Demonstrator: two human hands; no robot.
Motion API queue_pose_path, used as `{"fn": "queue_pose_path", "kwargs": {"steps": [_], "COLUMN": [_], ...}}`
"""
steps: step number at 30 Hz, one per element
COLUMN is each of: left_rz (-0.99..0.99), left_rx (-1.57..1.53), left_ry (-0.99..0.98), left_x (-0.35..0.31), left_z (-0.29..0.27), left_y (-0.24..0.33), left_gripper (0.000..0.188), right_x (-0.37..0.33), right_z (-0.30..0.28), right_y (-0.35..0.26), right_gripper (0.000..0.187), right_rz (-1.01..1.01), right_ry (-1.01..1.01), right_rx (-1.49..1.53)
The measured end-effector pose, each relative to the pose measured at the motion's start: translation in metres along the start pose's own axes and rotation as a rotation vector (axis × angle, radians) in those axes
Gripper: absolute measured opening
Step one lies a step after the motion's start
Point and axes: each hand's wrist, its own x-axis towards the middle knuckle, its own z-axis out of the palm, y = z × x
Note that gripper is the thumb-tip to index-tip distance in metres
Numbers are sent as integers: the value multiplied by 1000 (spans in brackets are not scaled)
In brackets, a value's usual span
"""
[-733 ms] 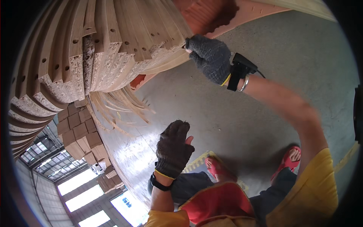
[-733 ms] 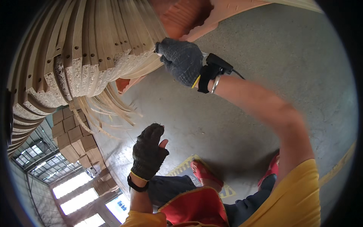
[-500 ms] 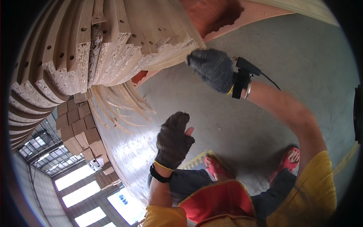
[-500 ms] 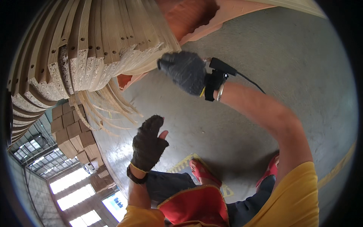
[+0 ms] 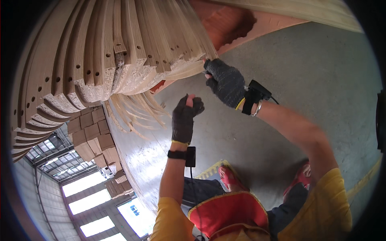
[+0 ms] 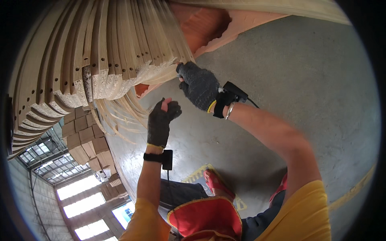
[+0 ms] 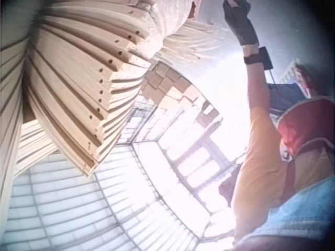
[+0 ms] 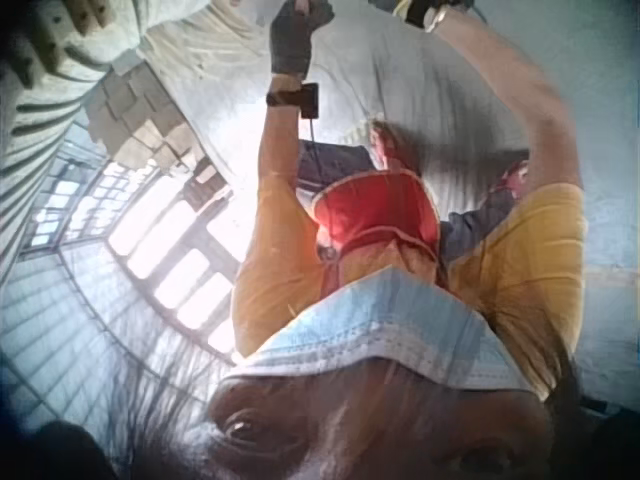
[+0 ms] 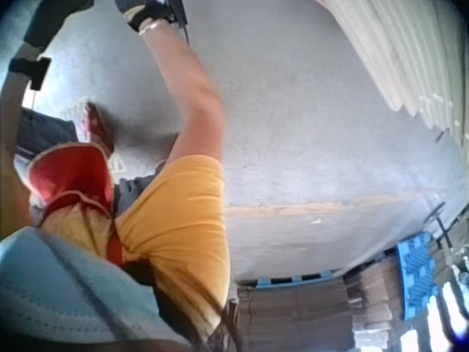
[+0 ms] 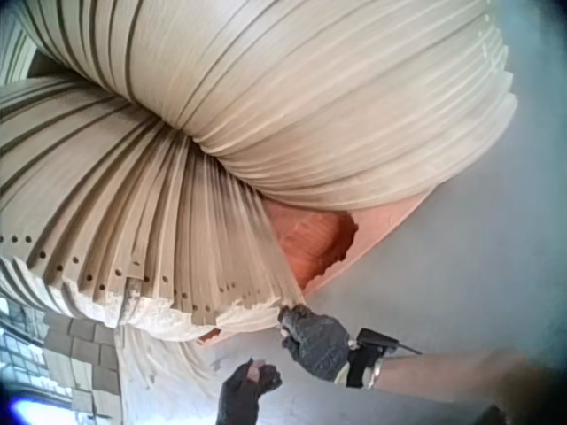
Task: Scraping excess material or glue from the edges of curved wooden furniture components.
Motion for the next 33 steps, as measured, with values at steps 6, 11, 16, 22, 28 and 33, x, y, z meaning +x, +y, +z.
{"fn": "queue_pose_path", "kwargs": {"steps": [6, 11, 16, 22, 28, 33], "left_rz": [34, 13, 91, 196, 97, -369], "left_rx": [-364, -420, 124, 724, 1508, 1594], "left_ry": [-49, -18, 66, 8, 64, 347], "left_x": [50, 74, 85, 84, 7, -75], "left_z": [31, 39, 40, 11, -112, -267], "left_y": [22, 36, 42, 39, 15, -49], "left_gripper": [52, 28, 23, 24, 20, 13], "right_x": [-12, -14, -20, -15, 11, 32], "right_z": [-2, -1, -2, -5, -31, -40], "right_y": [7, 1, 7, 21, 60, 54], "right_gripper": [69, 69, 62, 42, 30, 30], "right_rz": [-137, -12, -90, -106, 422, 132], "right_ry": [-61, -305, -303, -86, 11, -18], "right_rx": [-32, -12, -131, -4, 493, 170]}}
